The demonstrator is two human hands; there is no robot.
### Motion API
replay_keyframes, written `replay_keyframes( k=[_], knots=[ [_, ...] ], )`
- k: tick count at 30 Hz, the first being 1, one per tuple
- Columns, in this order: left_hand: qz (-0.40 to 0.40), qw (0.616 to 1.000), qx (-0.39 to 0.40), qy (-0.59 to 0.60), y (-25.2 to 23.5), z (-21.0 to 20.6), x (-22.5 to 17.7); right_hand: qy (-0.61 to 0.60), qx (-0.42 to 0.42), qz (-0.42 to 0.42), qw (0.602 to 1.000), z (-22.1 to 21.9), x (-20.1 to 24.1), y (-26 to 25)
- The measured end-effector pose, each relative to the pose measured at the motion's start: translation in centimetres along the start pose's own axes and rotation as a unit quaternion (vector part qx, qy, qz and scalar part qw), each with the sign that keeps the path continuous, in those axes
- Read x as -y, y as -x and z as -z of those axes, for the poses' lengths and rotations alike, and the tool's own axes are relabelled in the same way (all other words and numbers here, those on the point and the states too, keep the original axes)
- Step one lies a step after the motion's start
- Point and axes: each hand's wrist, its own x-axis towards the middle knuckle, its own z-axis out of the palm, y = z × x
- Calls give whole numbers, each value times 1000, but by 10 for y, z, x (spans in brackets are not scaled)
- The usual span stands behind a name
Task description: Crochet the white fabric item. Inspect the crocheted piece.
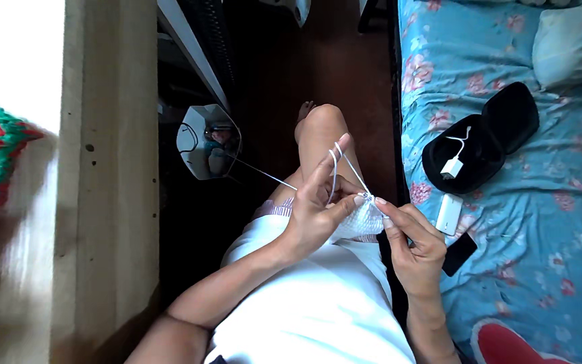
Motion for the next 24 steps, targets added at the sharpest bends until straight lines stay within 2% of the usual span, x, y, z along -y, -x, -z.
replay_keyframes(
  k=[2, 4, 6, 8, 9, 11, 13, 15, 18, 24],
  knots=[
    [-146, 983, -4, -108, 3, -4, 11, 47, -13, 11, 999, -4, 6, -2],
    [-263, 941, -15, -210, 6, -9, 20, 76, -31, -1, 997, -10, 16, -5],
    [-329, 907, -34, -259, 9, -11, 28, 51, -41, -39, 997, -16, 26, -9],
    [-341, 910, -50, -232, 8, -11, 32, -62, -40, -87, 994, -18, 29, -13],
    [-317, 928, -57, -188, 8, -12, 31, -132, -44, -104, 985, -19, 28, -14],
    [-195, 977, -65, -49, 11, -14, 22, -182, -56, -87, 978, -22, 22, -14],
    [-55, 995, -59, 66, 10, -12, 7, -88, -74, -6, 993, -24, 14, -9],
    [19, 994, -35, 103, 5, -6, -3, 33, -95, 75, 992, -24, 7, -7],
    [48, 996, -10, 74, 1, 2, -9, 129, -90, 131, 979, -19, 3, -8],
    [45, 998, 15, 46, -4, 11, -15, 191, -84, 160, 965, -12, -1, -8]
  ],
)
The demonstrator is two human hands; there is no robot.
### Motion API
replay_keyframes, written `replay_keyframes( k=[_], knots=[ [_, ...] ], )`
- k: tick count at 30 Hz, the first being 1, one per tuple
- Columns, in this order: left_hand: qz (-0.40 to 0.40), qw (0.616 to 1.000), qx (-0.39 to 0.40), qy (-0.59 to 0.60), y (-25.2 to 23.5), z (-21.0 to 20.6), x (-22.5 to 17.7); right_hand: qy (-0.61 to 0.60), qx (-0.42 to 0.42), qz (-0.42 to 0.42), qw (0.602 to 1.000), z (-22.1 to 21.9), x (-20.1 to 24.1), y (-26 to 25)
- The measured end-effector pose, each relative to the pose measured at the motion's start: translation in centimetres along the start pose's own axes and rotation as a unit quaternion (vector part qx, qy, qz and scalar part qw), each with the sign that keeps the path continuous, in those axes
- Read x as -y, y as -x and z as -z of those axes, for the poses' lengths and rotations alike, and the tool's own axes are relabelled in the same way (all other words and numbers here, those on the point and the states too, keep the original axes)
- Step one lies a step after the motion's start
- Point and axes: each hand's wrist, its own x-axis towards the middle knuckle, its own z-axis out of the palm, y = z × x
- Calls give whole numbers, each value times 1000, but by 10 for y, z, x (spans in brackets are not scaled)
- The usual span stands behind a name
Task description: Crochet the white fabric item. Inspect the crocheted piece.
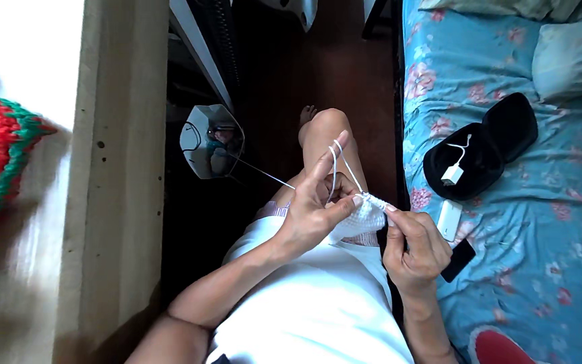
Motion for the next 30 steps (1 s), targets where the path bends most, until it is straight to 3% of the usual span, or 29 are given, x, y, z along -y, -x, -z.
replay_keyframes(
  k=[4, 8, 14, 17, 20, 23, 28, 30],
  knots=[
    [16, 1000, 10, 14, -2, 3, -2, 17, 10, 18, 1000, 3, -5, 1],
    [83, 994, 23, 69, -6, 9, -3, -3, 15, 26, 1000, 6, -10, 4],
    [113, 988, 46, 94, -9, 13, -1, -197, 38, -64, 978, 7, -18, 7],
    [81, 994, 42, 68, -10, 9, 2, -323, 44, -158, 932, 3, -18, 10],
    [-21, 998, 51, -25, -7, 0, 9, -407, 72, -221, 883, -1, -17, 9],
    [-77, 994, 62, -52, -3, -9, 17, -397, 98, -223, 885, 0, -12, 0],
    [52, 995, 27, 79, -9, 14, 21, -406, 87, -243, 877, 2, -13, -7],
    [91, 991, 65, 70, -12, 37, 22, -439, 71, -262, 856, 5, -16, -7]
  ],
)
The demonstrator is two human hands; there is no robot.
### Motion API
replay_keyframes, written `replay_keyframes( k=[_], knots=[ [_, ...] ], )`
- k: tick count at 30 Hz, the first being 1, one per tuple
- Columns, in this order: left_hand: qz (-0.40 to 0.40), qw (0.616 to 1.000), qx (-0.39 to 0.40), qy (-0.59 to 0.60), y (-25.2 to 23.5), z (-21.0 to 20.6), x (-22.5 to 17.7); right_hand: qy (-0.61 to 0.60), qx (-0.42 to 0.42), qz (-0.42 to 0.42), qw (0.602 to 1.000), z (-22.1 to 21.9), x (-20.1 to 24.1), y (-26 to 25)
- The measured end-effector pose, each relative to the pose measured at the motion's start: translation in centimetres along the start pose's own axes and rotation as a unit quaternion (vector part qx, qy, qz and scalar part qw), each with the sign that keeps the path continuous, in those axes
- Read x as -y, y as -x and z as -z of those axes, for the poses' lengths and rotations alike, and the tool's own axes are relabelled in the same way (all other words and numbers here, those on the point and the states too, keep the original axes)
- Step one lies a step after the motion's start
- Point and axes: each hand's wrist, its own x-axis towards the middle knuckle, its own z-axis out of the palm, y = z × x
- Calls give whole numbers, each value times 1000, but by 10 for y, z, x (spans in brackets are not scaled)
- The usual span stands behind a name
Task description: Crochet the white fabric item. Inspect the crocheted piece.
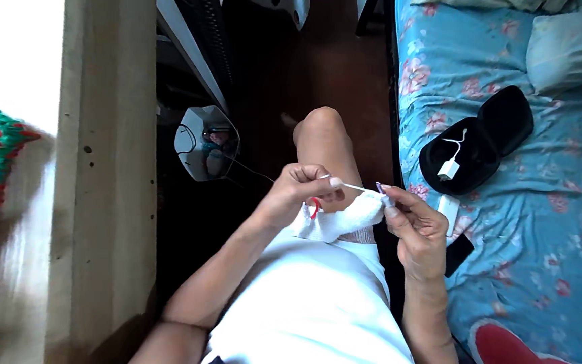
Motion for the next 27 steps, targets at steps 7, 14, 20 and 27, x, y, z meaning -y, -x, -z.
replay_keyframes(
  k=[7, 14, 20, 27],
  knots=[
    [4, 988, 112, 110, 5, 21, 2, -42, -35, -34, 998, -2, 0, 2],
    [-65, 997, -7, -51, -1, -46, -4, 93, -64, 24, 993, -25, -3, 9],
    [-67, 997, -40, 20, 2, -56, 12, -257, -97, -158, 948, -23, 3, 6],
    [-61, 995, -77, -34, 4, -48, 5, 119, -41, 27, 992, -11, -7, 10]
  ],
)
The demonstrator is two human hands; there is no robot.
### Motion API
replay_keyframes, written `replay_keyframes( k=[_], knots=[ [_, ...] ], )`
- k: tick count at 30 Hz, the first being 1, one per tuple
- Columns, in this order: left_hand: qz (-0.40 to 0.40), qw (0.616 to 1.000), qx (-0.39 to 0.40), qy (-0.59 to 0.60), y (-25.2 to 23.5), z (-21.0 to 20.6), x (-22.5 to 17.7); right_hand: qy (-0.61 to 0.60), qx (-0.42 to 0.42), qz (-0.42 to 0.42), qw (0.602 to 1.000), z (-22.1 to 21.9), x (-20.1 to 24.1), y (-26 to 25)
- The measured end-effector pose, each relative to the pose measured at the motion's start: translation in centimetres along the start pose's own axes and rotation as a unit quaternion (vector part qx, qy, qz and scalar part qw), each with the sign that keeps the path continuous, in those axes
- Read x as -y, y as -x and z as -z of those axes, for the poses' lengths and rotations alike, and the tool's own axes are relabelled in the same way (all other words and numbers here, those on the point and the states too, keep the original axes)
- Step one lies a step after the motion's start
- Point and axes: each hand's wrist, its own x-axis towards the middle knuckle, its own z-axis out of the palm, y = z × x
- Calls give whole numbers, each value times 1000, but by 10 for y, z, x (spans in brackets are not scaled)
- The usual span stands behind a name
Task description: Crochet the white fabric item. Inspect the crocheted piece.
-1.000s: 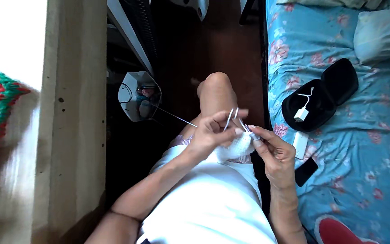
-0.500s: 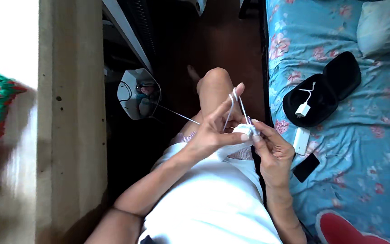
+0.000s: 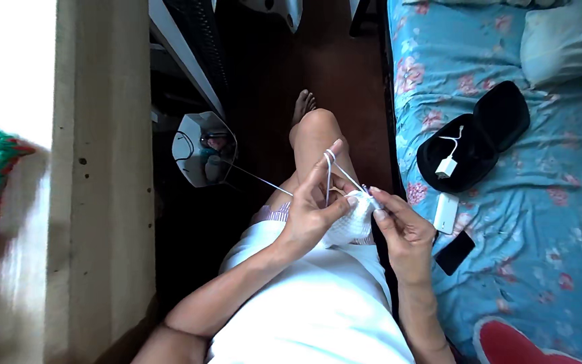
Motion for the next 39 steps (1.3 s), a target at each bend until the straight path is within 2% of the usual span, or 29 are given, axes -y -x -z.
replay_keyframes(
  k=[3, 7, 9, 15, 23, 28, 32, 39],
  knots=[
    [-6, 1000, -11, -3, -1, 2, -2, 53, 17, 29, 998, 0, -1, 2],
    [-1, 1000, -15, 2, 0, 2, -5, -18, 21, 11, 1000, 2, -5, 3],
    [-1, 1000, -20, 12, 0, 2, -6, -12, 16, 22, 1000, 2, -6, 4],
    [22, 998, -52, 26, -2, 3, -8, 168, -13, 122, 978, 6, -4, 3],
    [-7, 999, -50, 11, 0, 4, -6, 345, -45, 182, 920, 3, 3, 5],
    [6, 998, -63, 13, -1, 4, -7, 312, -38, 197, 929, 6, -1, 4],
    [27, 997, -72, 24, -1, 4, -7, 345, -41, 202, 915, 5, -1, 6],
    [12, 998, -65, -1, 0, 4, -8, 350, -42, 208, 913, 2, 0, 6]
  ],
)
